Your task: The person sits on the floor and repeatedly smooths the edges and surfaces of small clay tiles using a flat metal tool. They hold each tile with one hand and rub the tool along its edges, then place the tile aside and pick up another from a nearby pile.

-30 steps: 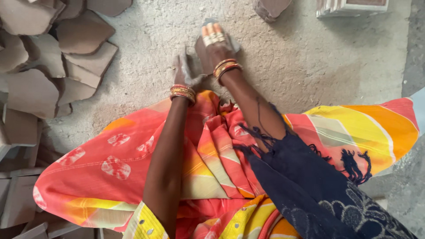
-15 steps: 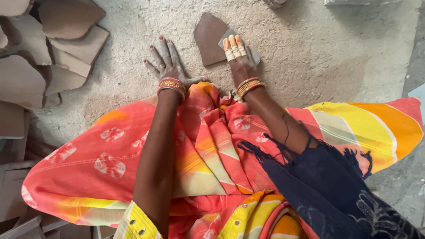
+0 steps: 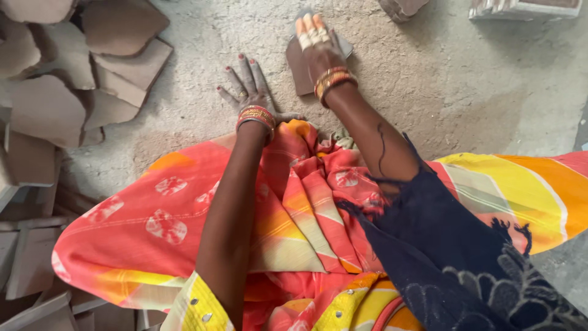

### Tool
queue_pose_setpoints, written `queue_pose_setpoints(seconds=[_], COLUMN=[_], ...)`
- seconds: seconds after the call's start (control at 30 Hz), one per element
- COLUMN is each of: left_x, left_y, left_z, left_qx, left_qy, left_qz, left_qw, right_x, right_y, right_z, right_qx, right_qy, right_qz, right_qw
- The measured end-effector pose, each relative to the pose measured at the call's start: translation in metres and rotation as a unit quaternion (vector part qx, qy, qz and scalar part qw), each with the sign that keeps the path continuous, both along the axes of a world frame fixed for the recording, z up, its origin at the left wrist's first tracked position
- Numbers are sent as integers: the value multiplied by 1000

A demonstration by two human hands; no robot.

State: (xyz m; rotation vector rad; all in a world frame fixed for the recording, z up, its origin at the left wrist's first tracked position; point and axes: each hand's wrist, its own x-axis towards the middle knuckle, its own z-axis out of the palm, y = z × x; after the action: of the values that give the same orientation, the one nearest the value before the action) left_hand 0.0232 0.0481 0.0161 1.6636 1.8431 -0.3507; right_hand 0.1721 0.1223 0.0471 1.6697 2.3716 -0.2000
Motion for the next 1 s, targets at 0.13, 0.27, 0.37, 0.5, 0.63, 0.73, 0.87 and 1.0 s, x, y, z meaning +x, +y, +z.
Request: queue_pose_setpoints(seconds=[0.13,0.27,0.37,0.5,0.63,0.73,0.87,1.0], left_x=[0,-1,-1,0,3,4,5,4], left_y=[-1,-1,-2,-4,-3,-6,-6,1], left_z=[4,5,3,-3,-11,-11,-3,3], left_qx=[5,1,-8,18,31,44,21,-16], left_qy=[0,-3,-14,-7,16,19,19,6], left_qz=[-5,-3,2,0,-5,-6,-8,2], left_qw=[1000,1000,1000,1000,999,999,1000,1000], right_x=[-9,40,94,109,56,27,40,70], right_y=[-24,-82,-105,-106,-108,-114,-121,-110], right_z=[-3,-18,-31,-42,-40,-29,-21,-19], right_qx=[1,60,16,65,66,77,63,86], right_qy=[-60,104,146,80,184,160,200,131], right_qz=[20,132,109,84,91,94,120,112], right_qw=[998,984,983,991,976,980,970,981])
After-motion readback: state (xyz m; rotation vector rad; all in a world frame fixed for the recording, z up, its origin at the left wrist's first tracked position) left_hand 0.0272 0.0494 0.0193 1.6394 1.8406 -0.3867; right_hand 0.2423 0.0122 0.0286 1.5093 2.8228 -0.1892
